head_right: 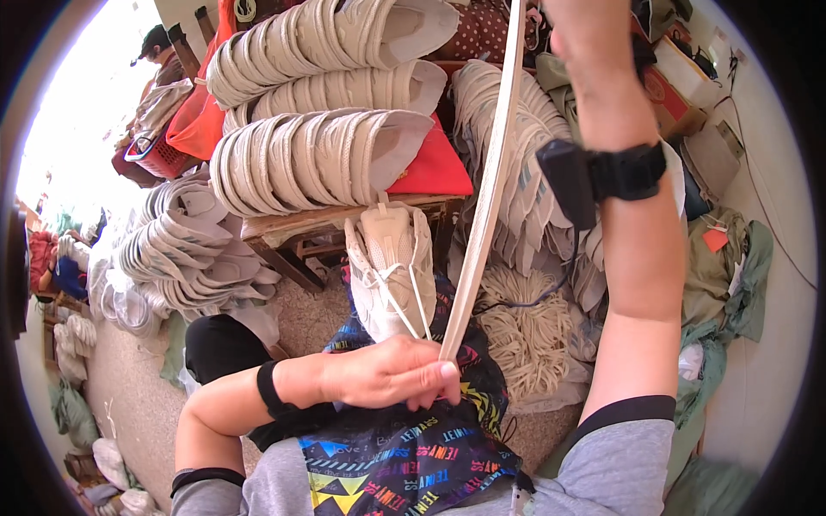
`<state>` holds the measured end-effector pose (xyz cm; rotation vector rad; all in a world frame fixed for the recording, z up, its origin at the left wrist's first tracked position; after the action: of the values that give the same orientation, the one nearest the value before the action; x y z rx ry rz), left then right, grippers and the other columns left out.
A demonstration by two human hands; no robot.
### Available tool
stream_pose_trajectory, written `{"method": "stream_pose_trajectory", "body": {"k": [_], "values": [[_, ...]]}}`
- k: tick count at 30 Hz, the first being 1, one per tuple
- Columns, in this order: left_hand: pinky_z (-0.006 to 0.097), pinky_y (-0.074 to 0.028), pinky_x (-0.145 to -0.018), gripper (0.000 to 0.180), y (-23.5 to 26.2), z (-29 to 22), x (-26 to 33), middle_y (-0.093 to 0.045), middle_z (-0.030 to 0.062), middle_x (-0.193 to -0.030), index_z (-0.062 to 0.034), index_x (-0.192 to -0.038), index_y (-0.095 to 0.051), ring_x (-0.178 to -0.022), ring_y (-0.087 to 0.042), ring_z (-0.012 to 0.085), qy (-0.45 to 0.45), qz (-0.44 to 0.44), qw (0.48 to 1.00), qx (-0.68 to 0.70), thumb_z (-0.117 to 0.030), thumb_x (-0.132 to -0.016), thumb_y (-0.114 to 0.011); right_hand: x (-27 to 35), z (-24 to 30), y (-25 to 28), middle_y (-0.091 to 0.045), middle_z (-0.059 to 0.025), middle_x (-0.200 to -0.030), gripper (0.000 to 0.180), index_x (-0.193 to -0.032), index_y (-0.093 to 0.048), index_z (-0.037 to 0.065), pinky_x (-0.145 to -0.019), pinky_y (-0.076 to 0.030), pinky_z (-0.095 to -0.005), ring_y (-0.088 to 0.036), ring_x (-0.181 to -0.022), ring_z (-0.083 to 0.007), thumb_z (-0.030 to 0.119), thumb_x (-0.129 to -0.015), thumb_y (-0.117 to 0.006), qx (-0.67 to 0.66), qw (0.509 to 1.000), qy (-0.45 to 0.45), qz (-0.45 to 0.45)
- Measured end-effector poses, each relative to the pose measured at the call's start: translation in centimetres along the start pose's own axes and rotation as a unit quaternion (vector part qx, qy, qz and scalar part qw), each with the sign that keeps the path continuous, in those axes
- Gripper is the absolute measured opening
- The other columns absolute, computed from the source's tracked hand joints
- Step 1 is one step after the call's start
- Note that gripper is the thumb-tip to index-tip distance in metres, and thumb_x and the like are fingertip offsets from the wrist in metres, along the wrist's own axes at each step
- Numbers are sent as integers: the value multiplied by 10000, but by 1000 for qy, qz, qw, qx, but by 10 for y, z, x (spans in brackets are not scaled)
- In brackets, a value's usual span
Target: Insert laces into the eyelets of several white shoe uppers and tie them.
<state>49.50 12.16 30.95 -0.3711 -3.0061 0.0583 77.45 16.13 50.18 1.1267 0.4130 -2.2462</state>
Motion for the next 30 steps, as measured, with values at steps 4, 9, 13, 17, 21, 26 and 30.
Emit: {"method": "stream_pose_trajectory", "body": {"k": [4,9,13,17,21,26,30], "values": [[289,-450,-490,429,37,-44,29,-565,67,-659,-9,-807,-626,-500,-538,148,-312,-248,872,-285,-286,-1043,-399,56,-56,-3,-596,-124,-902,139,-937,-601,20,-671,-488,-324,-614,-785,-259,115,-841,-634,176,970,-53,159],[210,-333,-416,490,84,-55,44,-459,1,-514,-6,-762,-574,-417,-425,65,-205,-410,888,-27,-325,-1058,-350,199,-67,-6,-559,-114,-894,141,-947,-584,37,-708,-504,-357,-599,-799,-263,44,-807,-599,196,866,19,459],[227,-360,-423,462,86,-37,42,-477,34,-518,-24,-738,-569,-410,-464,108,-181,-492,845,-108,-281,-1040,-332,263,-40,-15,-540,-138,-929,148,-921,-566,80,-720,-503,-445,-595,-859,-357,95,-790,-635,185,813,-57,548],[224,-375,-450,471,79,-21,28,-467,1,-540,-29,-747,-580,-445,-454,75,-216,-459,862,3,-315,-1052,-362,273,-36,-5,-540,-136,-940,194,-922,-568,89,-706,-500,-450,-597,-841,-359,150,-779,-684,199,803,-100,553],[219,-377,-450,471,72,-24,28,-470,-7,-537,-26,-771,-587,-457,-455,64,-205,-434,877,32,-338,-1052,-373,272,-31,4,-538,-131,-930,224,-917,-568,89,-700,-498,-443,-595,-836,-359,175,-759,-702,197,758,-131,607],[219,-378,-444,489,75,-27,28,-471,1,-531,-25,-750,-571,-441,-456,73,-192,-461,866,14,-347,-1052,-362,258,-36,0,-510,-140,-873,187,-846,-547,64,-672,-475,-432,-576,-800,-359,151,-750,-681,211,769,-113,593],[224,-376,-438,490,83,-38,44,-464,15,-512,-9,-756,-581,-421,-461,100,-185,-477,857,-54,-318,-1049,-338,245,-45,-18,-481,-103,-811,142,-805,-544,45,-636,-447,-366,-540,-714,-269,95,-750,-665,148,872,-159,439]]}}
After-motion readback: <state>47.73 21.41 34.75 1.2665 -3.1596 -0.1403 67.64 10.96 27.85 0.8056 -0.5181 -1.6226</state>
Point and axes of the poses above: each hand's wrist, its own x-axis away from the middle knuckle, its own y-axis out of the back of the hand, z = x × y, the point moved 1 cm from there along -x, towards the middle knuckle
